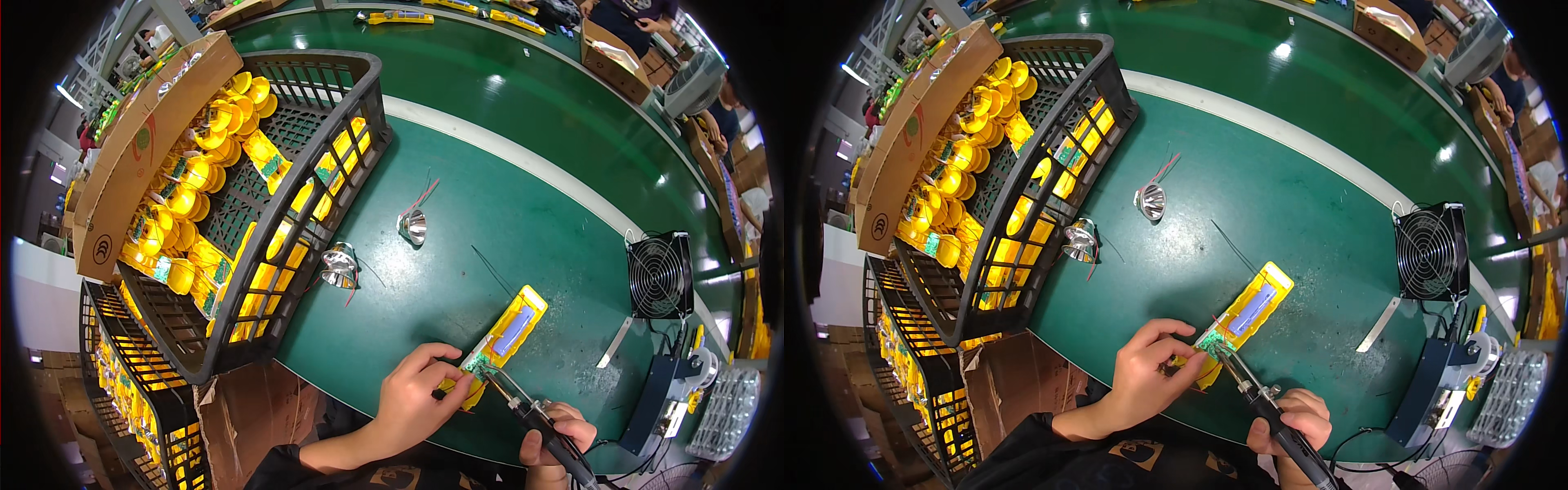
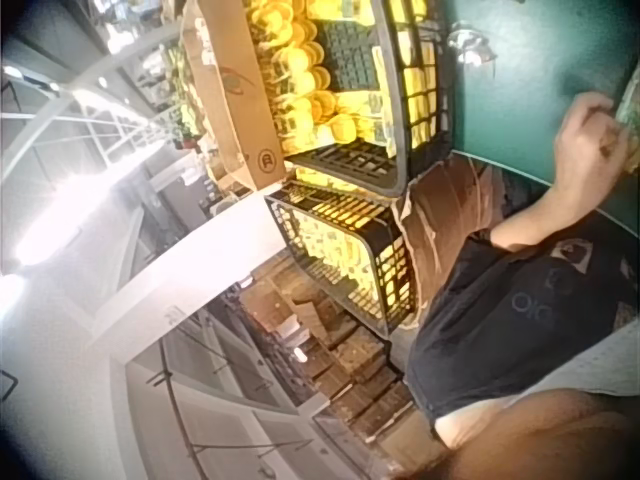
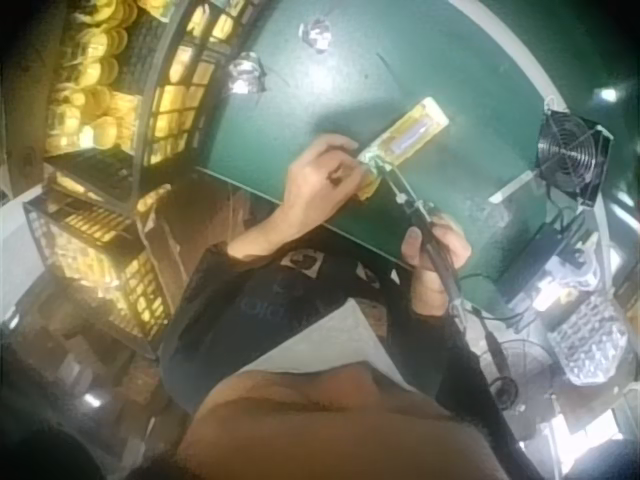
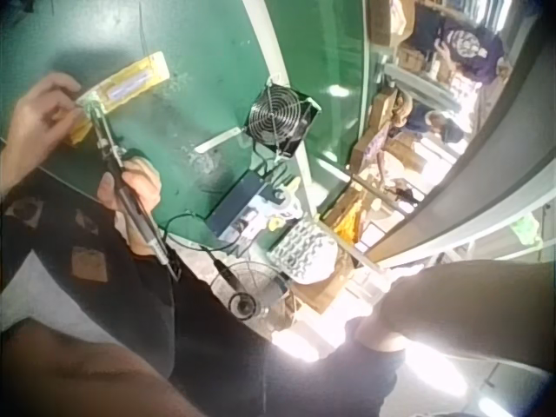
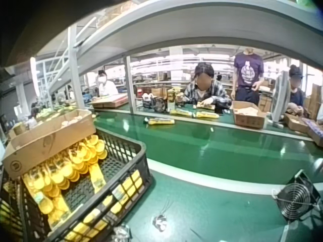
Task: The person solders wires and electrical components to the circuit boards inside flashlight bodies using a soldering iron and places assembled flashlights onto a conveyor belt.
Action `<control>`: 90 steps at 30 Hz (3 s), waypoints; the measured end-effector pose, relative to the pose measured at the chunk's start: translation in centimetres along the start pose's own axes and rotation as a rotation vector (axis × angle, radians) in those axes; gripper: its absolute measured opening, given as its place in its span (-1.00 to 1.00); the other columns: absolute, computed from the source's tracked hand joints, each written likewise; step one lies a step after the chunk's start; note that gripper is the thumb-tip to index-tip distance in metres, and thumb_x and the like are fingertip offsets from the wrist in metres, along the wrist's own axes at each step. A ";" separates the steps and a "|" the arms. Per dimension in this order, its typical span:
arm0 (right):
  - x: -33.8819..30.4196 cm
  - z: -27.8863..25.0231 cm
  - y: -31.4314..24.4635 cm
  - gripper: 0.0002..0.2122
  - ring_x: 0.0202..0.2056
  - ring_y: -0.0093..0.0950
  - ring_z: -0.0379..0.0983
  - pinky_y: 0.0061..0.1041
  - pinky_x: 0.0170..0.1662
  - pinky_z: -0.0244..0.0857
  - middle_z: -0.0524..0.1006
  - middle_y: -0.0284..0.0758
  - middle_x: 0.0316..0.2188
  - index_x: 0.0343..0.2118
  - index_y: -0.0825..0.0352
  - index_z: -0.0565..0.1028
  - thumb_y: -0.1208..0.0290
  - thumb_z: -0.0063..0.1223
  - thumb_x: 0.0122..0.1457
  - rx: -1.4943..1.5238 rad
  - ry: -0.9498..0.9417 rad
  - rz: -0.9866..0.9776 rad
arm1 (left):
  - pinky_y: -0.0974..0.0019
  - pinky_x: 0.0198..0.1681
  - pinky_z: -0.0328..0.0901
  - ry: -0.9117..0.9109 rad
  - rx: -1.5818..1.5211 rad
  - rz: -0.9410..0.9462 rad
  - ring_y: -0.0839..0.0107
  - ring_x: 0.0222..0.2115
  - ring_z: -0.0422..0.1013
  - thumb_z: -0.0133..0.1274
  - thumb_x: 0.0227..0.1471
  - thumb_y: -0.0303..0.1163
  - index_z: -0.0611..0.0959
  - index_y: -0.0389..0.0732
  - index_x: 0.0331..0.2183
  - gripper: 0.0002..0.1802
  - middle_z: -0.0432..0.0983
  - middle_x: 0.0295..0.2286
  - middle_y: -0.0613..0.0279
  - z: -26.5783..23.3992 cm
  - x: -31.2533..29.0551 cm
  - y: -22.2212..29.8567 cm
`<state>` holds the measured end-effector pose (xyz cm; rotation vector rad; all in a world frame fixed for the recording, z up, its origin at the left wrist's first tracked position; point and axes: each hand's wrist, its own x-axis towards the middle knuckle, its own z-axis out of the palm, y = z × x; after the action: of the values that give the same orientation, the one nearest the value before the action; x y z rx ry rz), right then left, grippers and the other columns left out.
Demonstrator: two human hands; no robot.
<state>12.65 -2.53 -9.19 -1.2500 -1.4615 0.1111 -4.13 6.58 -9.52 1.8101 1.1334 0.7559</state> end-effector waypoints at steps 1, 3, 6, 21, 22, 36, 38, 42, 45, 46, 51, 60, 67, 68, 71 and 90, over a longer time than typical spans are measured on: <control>0.0 0.0 0.0 -0.67 -0.82 -0.58 0.20 -0.66 -0.70 0.13 0.35 -0.37 -0.78 -0.39 0.30 0.15 0.43 0.08 -0.17 0.015 0.002 0.008 | 0.52 -0.62 0.23 0.021 -0.001 0.014 0.54 -0.63 0.32 0.16 -0.28 -0.50 0.56 -0.28 -0.61 -0.90 0.41 -0.39 0.22 0.0 0.0 0.0; 0.0 0.0 0.0 -0.67 -0.82 -0.58 0.20 -0.66 -0.70 0.13 0.35 -0.37 -0.78 -0.39 0.30 0.15 0.43 0.08 -0.17 0.030 0.005 0.016 | 0.52 -0.61 0.22 0.000 -0.012 -0.017 0.54 -0.62 0.32 0.16 -0.28 -0.50 0.56 -0.28 -0.61 -0.90 0.41 -0.39 0.22 0.0 0.0 0.1; 0.0 0.0 0.0 -0.66 -0.82 -0.58 0.21 -0.67 -0.69 0.14 0.34 -0.37 -0.78 -0.39 0.30 0.15 0.44 0.08 -0.17 0.041 -0.016 0.018 | 0.52 -0.61 0.22 0.010 0.004 0.013 0.54 -0.62 0.32 0.16 -0.28 -0.50 0.57 -0.28 -0.60 -0.91 0.41 -0.38 0.22 0.1 0.1 0.0; -0.2 -0.5 -0.4 -0.64 -0.80 -0.54 0.22 -0.60 -0.66 0.19 0.33 -0.37 -0.77 -0.37 0.27 0.12 0.41 0.09 -0.14 0.025 -0.040 0.061 | 0.52 -0.60 0.22 0.024 -0.010 0.004 0.54 -0.61 0.32 0.16 -0.28 -0.50 0.56 -0.27 -0.60 -0.90 0.40 -0.38 0.22 0.1 0.0 0.0; -0.3 -0.4 -0.4 -0.65 -0.80 -0.54 0.22 -0.59 -0.65 0.20 0.34 -0.36 -0.77 -0.36 0.27 0.12 0.41 0.08 -0.14 0.023 0.011 0.047 | 0.52 -0.60 0.22 0.024 -0.013 0.001 0.54 -0.61 0.32 0.16 -0.28 -0.50 0.56 -0.27 -0.60 -0.90 0.40 -0.38 0.22 0.2 0.0 -0.1; -0.3 -0.2 0.1 -0.66 -0.81 -0.55 0.21 -0.63 -0.69 0.17 0.34 -0.34 -0.77 -0.38 0.29 0.15 0.44 0.09 -0.17 0.070 0.006 0.053 | 0.52 -0.62 0.22 0.042 -0.021 0.011 0.55 -0.62 0.32 0.16 -0.29 -0.51 0.55 -0.26 -0.62 -0.91 0.41 -0.39 0.21 0.2 0.1 -0.1; -0.2 -0.2 0.2 -0.66 -0.81 -0.55 0.21 -0.63 -0.68 0.17 0.34 -0.34 -0.77 -0.38 0.29 0.15 0.44 0.09 -0.17 0.059 0.022 0.056 | 0.52 -0.62 0.22 0.040 -0.016 0.013 0.55 -0.63 0.32 0.16 -0.29 -0.52 0.55 -0.26 -0.62 -0.91 0.41 -0.39 0.21 0.2 0.1 -0.2; -0.1 -0.2 0.0 -0.66 -0.81 -0.54 0.21 -0.63 -0.68 0.18 0.34 -0.34 -0.77 -0.38 0.28 0.15 0.44 0.09 -0.17 0.079 -0.013 0.082 | 0.52 -0.61 0.22 0.040 -0.009 0.003 0.56 -0.63 0.31 0.16 -0.30 -0.53 0.55 -0.27 -0.61 -0.90 0.41 -0.39 0.21 0.3 0.0 -0.1; 0.0 -0.2 0.0 -0.66 -0.81 -0.54 0.22 -0.63 -0.67 0.18 0.34 -0.35 -0.77 -0.39 0.28 0.15 0.43 0.10 -0.17 0.066 -0.018 0.093 | 0.52 -0.61 0.22 0.034 -0.003 -0.006 0.56 -0.63 0.30 0.17 -0.30 -0.53 0.54 -0.27 -0.61 -0.90 0.41 -0.39 0.22 0.3 0.0 -0.1; 0.0 -0.3 0.0 -0.66 -0.81 -0.54 0.22 -0.63 -0.67 0.18 0.34 -0.35 -0.77 -0.39 0.27 0.15 0.43 0.10 -0.18 0.057 -0.025 0.093 | 0.52 -0.61 0.22 0.031 -0.004 -0.009 0.56 -0.63 0.30 0.17 -0.30 -0.53 0.54 -0.27 -0.61 -0.90 0.41 -0.39 0.22 0.3 0.0 0.0; 0.2 -0.2 -0.1 -0.66 -0.81 -0.53 0.22 -0.63 -0.68 0.17 0.34 -0.36 -0.77 -0.40 0.26 0.15 0.42 0.10 -0.18 0.075 -0.020 0.113 | 0.53 -0.61 0.21 0.048 0.012 0.022 0.57 -0.62 0.30 0.17 -0.31 -0.53 0.54 -0.26 -0.61 -0.89 0.41 -0.39 0.22 0.4 0.0 -0.2; -0.1 -0.6 -0.3 -0.64 -0.82 -0.54 0.20 -0.62 -0.69 0.16 0.32 -0.36 -0.78 -0.40 0.26 0.13 0.41 0.11 -0.17 0.034 -0.037 0.082 | 0.42 -0.54 0.28 0.017 0.010 -0.067 0.38 -0.55 0.38 0.18 -0.33 -0.48 0.52 -0.22 -0.65 -0.88 0.43 -0.41 0.27 0.3 0.0 0.2; -0.3 -0.4 -0.1 -0.62 -0.71 -0.51 0.25 -0.54 -0.53 0.22 0.33 -0.35 -0.72 -0.40 0.28 0.13 0.34 0.13 -0.17 0.035 -0.057 0.117 | 0.53 -0.61 0.22 0.022 0.008 -0.013 0.58 -0.64 0.30 0.17 -0.30 -0.52 0.55 -0.24 -0.61 -0.91 0.41 -0.38 0.23 0.2 0.1 -0.1; -0.2 -0.3 0.0 -0.64 -0.81 -0.54 0.22 -0.61 -0.68 0.17 0.33 -0.37 -0.78 -0.39 0.26 0.13 0.41 0.11 -0.17 0.021 -0.022 0.079 | 0.53 -0.60 0.22 0.023 0.011 -0.006 0.58 -0.63 0.31 0.17 -0.29 -0.51 0.55 -0.24 -0.61 -0.91 0.41 -0.38 0.23 0.2 0.3 -0.2; -0.2 -0.4 0.0 -0.64 -0.80 -0.54 0.23 -0.61 -0.68 0.17 0.33 -0.37 -0.77 -0.39 0.26 0.14 0.41 0.12 -0.17 0.027 -0.010 0.069 | 0.53 -0.60 0.23 0.028 0.012 0.005 0.57 -0.62 0.32 0.17 -0.29 -0.51 0.56 -0.24 -0.61 -0.91 0.41 -0.38 0.24 0.2 0.2 -0.2; -1.3 -1.2 -0.6 -0.60 -0.65 -0.55 0.25 -0.51 -0.39 0.25 0.33 -0.37 -0.72 -0.40 0.27 0.13 0.22 0.13 -0.14 0.009 0.091 0.173 | 0.41 -0.41 0.23 0.036 0.063 0.065 0.38 -0.46 0.32 0.16 -0.36 -0.55 0.55 -0.22 -0.54 -0.84 0.40 -0.39 0.23 -0.6 -0.5 0.4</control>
<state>12.94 -4.40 -9.19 -1.3557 -1.2722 0.1743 -4.64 6.27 -8.97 1.9011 1.1373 0.8016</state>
